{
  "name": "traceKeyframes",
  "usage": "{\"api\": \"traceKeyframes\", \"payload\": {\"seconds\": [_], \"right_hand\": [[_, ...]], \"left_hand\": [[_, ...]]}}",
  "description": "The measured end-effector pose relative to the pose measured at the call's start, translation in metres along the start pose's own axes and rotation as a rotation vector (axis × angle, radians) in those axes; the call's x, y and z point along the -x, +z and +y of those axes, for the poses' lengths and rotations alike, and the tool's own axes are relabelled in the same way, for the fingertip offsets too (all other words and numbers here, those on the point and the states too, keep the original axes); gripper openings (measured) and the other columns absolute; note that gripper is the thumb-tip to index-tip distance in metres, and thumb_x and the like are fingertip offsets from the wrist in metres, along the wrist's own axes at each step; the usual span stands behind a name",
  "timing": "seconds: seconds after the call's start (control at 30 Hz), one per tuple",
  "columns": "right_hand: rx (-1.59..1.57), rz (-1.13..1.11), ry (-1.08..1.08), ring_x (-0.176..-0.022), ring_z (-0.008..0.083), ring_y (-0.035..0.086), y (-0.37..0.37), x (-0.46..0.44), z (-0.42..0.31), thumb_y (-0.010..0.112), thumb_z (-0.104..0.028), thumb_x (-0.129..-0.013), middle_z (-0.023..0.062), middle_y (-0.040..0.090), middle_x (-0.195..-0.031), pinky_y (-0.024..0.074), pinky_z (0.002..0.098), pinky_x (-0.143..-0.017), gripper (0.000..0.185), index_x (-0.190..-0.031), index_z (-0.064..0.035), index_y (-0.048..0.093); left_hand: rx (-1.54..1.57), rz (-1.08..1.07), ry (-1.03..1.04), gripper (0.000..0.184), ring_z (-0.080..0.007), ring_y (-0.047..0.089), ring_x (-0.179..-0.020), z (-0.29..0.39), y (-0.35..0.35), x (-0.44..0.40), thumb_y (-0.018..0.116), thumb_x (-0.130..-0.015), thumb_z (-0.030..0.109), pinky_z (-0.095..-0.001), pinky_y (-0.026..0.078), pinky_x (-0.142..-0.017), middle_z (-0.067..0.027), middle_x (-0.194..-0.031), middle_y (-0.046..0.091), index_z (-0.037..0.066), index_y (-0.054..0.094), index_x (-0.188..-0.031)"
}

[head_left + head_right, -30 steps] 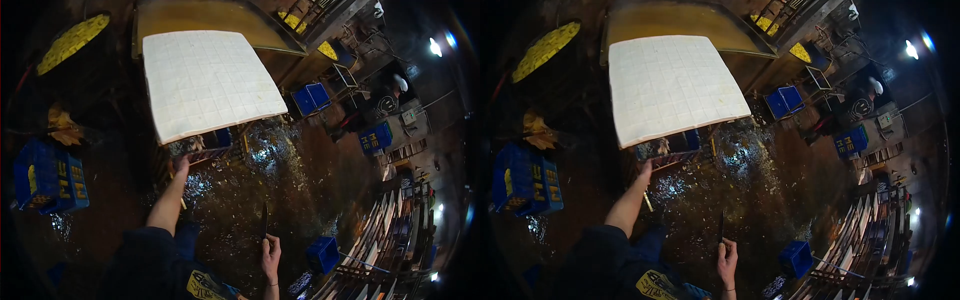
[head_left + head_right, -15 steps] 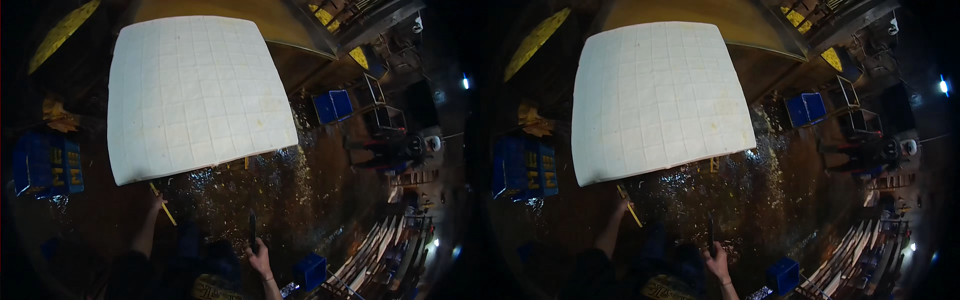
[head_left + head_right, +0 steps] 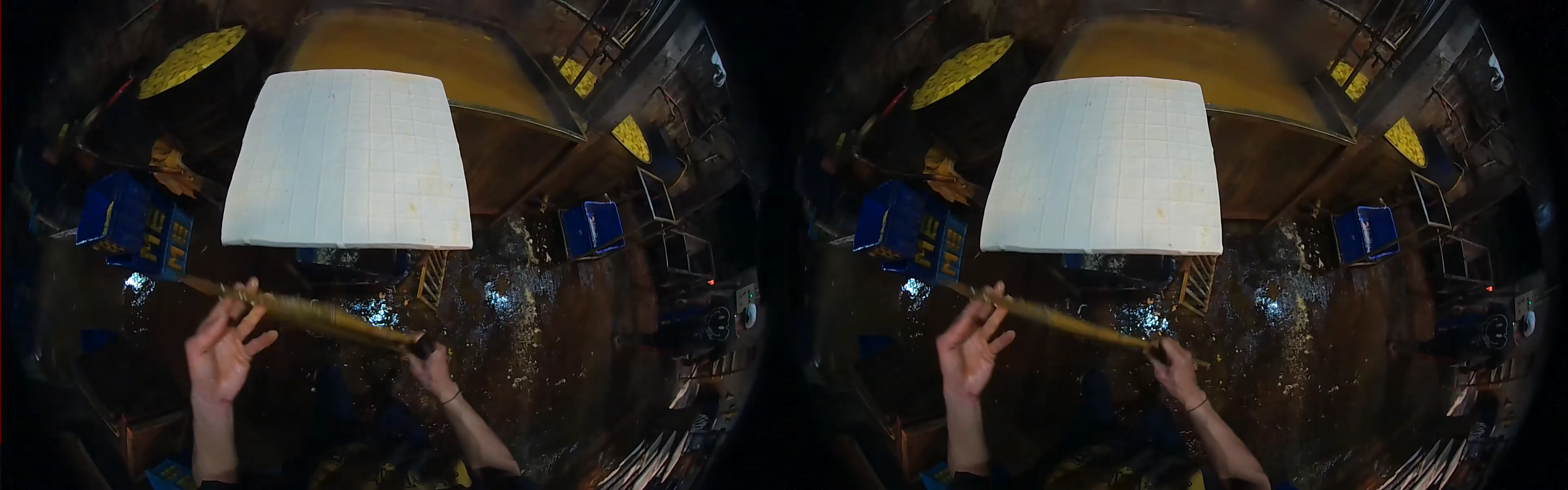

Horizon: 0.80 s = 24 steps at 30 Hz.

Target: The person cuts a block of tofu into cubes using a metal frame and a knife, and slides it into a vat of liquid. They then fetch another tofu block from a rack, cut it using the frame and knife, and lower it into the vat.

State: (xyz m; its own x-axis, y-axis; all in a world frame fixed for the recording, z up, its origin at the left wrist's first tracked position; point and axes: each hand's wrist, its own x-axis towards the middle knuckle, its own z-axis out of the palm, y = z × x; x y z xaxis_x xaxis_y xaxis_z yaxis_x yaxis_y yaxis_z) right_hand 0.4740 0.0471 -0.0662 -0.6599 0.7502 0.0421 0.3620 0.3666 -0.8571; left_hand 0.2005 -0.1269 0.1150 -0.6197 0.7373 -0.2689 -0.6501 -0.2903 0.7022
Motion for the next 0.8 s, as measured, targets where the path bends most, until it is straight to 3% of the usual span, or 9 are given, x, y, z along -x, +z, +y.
{"api": "traceKeyframes", "payload": {"seconds": [0.07, 0.13, 0.2, 0.33, 0.4, 0.43, 0.47, 0.7, 0.8], "right_hand": [[0.033, 0.215, -0.177, -0.064, 0.021, 0.064, -0.039, -0.026, -0.047, 0.075, -0.013, -0.082, 0.0111, 0.066, -0.074, 0.0496, 0.0319, -0.061, 0.014, -0.086, -0.0006, 0.067], [-0.206, 0.251, -0.023, -0.066, 0.0102, 0.059, -0.076, -0.05, -0.074, 0.073, -0.014, -0.085, 0.0037, 0.067, -0.076, 0.0472, 0.0283, -0.06, 0.016, -0.091, 0.0009, 0.069], [-0.298, 0.325, -0.023, -0.066, 0.0083, 0.058, -0.109, -0.082, -0.096, 0.068, -0.019, -0.091, 0.0014, 0.065, -0.075, 0.0462, 0.0254, -0.059, 0.021, -0.086, 0.0019, 0.066], [-0.644, 0.294, 0.104, -0.053, 0.0104, 0.056, -0.151, -0.141, -0.132, 0.063, -0.022, -0.095, 0.0027, 0.059, -0.065, 0.0461, 0.0245, -0.048, 0.024, -0.08, -0.0023, 0.059], [-0.668, 0.271, 0.127, -0.053, 0.011, 0.056, -0.162, -0.166, -0.14, 0.062, -0.022, -0.096, 0.0033, 0.059, -0.065, 0.0467, 0.0251, -0.048, 0.025, -0.083, -0.0013, 0.06], [-0.609, 0.218, 0.13, -0.056, 0.012, 0.058, -0.168, -0.172, -0.145, 0.06, -0.023, -0.097, 0.0041, 0.059, -0.069, 0.047, 0.0253, -0.048, 0.025, -0.087, -0.0001, 0.06], [-0.625, 0.151, 0.145, -0.059, 0.0132, 0.059, -0.172, -0.174, -0.146, 0.058, -0.022, -0.097, 0.0062, 0.061, -0.074, 0.0493, 0.027, -0.048, 0.024, -0.093, 0.0012, 0.06], [-0.329, -0.138, 0.301, -0.064, 0.0123, 0.068, -0.161, -0.111, -0.055, 0.055, -0.018, -0.098, 0.005, 0.068, -0.085, 0.0464, 0.0223, -0.046, 0.036, -0.131, -0.0053, 0.049], [-0.122, 0.15, 0.08, -0.084, 0.0094, 0.062, -0.128, -0.115, -0.014, 0.061, -0.009, -0.092, 0.0107, 0.069, -0.095, 0.0515, 0.0249, -0.075, 0.038, -0.128, -0.0009, 0.056]], "left_hand": [[-0.356, -0.134, 0.133, 0.05, -0.0324, 0.065, -0.102, 0.02, -0.018, 0.008, 0.047, -0.099, 0.029, -0.0425, 0.059, -0.078, -0.0177, -0.138, 0.049, -0.003, 0.042, -0.137], [-0.604, 0.358, 0.487, 0.052, -0.0271, 0.063, -0.105, 0.007, -0.077, -0.002, 0.055, -0.097, 0.023, -0.0355, 0.055, -0.084, -0.0158, -0.137, 0.049, -0.001, 0.038, -0.14], [-0.942, 0.484, 0.783, 0.059, -0.0222, 0.055, -0.116, -0.016, -0.118, -0.027, 0.066, -0.09, 0.016, -0.0289, 0.048, -0.087, -0.0133, -0.14, 0.044, 0.002, 0.037, -0.14], [-0.945, -0.009, 0.365, 0.049, -0.0208, 0.06, -0.108, -0.051, -0.152, -0.057, 0.064, -0.093, 0.024, -0.0348, 0.05, -0.084, -0.0155, -0.127, 0.054, 0.002, 0.043, -0.132], [-0.565, -0.075, 0.167, 0.037, -0.0194, 0.068, -0.077, -0.033, -0.143, -0.079, 0.059, -0.097, 0.031, -0.0312, 0.056, -0.064, -0.017, -0.102, 0.064, 0.0, 0.05, -0.114], [-0.588, -0.027, 0.14, 0.034, -0.0144, 0.06, -0.047, -0.023, -0.136, -0.087, 0.056, -0.097, 0.037, -0.0256, 0.047, -0.037, -0.0075, -0.074, 0.063, 0.004, 0.051, -0.095], [-0.625, 0.109, 0.202, 0.031, -0.0111, 0.056, -0.041, -0.019, -0.117, -0.094, 0.055, -0.098, 0.036, -0.0211, 0.04, -0.031, -0.0047, -0.065, 0.059, 0.006, 0.051, -0.087], [-0.64, 0.061, 0.085, 0.027, -0.0118, 0.062, -0.047, 0.024, -0.072, -0.169, 0.055, -0.099, 0.032, -0.0164, 0.033, -0.03, -0.0061, -0.073, 0.063, 0.007, 0.052, -0.089], [-0.628, 0.054, 0.079, 0.023, -0.0077, 0.058, -0.048, 0.028, -0.058, -0.209, 0.06, -0.096, 0.029, -0.0161, 0.035, -0.033, -0.0031, -0.073, 0.06, 0.007, 0.054, -0.094]]}}
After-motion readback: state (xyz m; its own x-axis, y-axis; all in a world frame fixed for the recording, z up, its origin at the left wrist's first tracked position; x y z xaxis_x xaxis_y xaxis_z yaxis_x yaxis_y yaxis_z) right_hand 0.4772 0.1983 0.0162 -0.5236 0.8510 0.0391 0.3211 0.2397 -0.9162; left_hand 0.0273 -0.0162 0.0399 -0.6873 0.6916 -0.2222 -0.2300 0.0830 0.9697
